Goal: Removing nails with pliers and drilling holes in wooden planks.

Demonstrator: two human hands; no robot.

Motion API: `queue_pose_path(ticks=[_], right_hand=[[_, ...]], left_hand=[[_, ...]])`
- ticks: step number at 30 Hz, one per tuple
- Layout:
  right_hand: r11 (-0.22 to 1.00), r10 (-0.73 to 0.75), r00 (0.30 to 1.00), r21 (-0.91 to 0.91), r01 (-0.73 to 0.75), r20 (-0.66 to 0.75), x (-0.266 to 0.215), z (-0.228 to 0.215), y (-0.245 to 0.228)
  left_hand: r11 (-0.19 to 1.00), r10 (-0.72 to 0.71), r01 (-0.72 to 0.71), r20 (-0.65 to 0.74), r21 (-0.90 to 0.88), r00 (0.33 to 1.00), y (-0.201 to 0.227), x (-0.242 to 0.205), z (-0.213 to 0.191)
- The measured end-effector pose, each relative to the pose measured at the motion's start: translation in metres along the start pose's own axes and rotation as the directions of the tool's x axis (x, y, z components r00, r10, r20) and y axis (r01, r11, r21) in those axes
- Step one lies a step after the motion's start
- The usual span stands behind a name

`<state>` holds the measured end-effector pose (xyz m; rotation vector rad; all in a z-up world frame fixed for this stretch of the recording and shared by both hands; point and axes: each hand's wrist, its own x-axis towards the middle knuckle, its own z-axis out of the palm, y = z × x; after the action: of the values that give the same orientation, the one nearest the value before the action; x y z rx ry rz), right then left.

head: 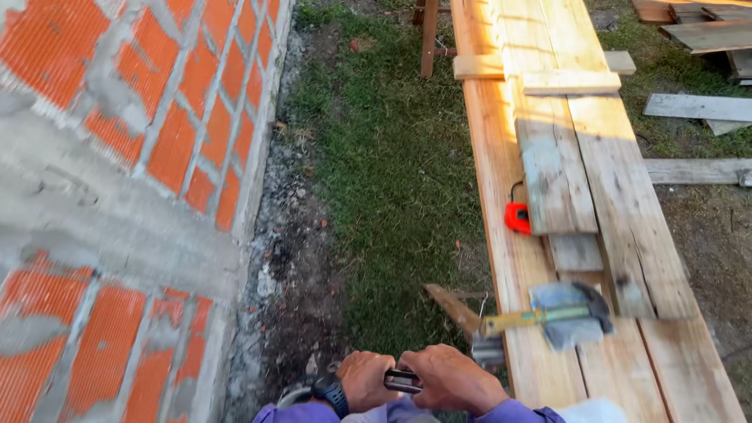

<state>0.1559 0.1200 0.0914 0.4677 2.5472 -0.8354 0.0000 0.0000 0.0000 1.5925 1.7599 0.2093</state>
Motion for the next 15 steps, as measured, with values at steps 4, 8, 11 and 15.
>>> queue_pose_path(ticks=[4,8,11,15], right_hand=[[0.992,0.105,0.994,0.068,-0.106,0.013,0.032,-0.091,0.034],[0.727,0.295,0.917,0.685,-0.033,-0.268,0.086,-0.138,0.073],[0.366,0.470,0.798,0.906,0.212,-0.377,0.145,-0.172,0.088],[0.315,0.551,0.707,0.895,0.318,-0.444,0.228,-0.245,0.095]], left_hand=[[0.996,-0.076,0.070,-0.125,-0.053,0.989,-0.036,0.064,-0.022],[0.924,-0.310,0.259,-0.154,-0.280,0.938,-0.066,0.127,-0.063],[0.846,-0.436,0.317,-0.214,-0.428,0.874,-0.081,0.176,-0.110],[0.811,-0.400,0.239,-0.207,-0.534,0.893,-0.106,0.241,-0.197]])
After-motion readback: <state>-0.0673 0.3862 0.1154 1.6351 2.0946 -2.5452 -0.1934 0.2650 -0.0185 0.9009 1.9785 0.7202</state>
